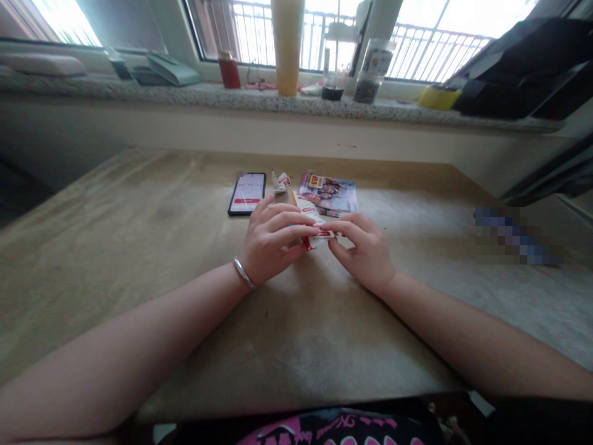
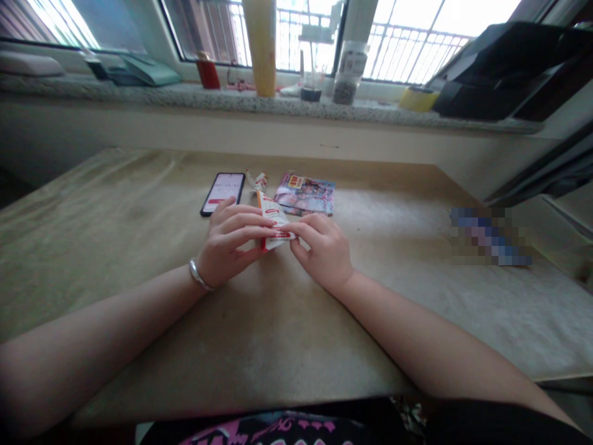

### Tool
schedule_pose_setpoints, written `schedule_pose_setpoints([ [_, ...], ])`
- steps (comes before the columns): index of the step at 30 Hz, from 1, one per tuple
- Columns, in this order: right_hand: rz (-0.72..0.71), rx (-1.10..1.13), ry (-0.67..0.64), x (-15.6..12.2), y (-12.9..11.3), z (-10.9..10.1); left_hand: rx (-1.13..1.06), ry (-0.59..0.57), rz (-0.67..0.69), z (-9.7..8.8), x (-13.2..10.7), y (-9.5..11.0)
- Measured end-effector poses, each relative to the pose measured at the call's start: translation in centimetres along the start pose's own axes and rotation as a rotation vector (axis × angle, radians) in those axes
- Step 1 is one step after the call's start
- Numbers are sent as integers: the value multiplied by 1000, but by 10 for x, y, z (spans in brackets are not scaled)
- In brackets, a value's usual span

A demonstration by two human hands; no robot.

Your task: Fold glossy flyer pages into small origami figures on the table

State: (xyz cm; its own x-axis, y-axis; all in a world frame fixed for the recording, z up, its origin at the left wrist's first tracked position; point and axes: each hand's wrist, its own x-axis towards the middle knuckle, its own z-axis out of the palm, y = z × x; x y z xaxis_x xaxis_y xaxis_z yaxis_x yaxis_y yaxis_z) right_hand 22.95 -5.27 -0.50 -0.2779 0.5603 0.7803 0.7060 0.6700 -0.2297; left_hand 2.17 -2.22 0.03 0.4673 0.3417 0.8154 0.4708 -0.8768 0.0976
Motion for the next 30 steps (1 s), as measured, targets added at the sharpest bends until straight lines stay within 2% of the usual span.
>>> schedule_pose_setpoints([
  [7, -96, 39, -30, 0, 4, 1, -69, -35, 2, 1, 0, -1],
  [13, -132, 169, -47, 1, 9, 3, -196, -67, -71, 1, 1, -1],
  [18, -154, 192, -58, 1, 9, 2, -222, -79, -144, -1, 2, 2],
  [24, -133, 164, -64, 2, 9, 1, -263, -49, -110, -1, 1, 2],
  [30, -192, 152, -45, 2, 10, -4, -307, -55, -89, -1, 0, 2],
])
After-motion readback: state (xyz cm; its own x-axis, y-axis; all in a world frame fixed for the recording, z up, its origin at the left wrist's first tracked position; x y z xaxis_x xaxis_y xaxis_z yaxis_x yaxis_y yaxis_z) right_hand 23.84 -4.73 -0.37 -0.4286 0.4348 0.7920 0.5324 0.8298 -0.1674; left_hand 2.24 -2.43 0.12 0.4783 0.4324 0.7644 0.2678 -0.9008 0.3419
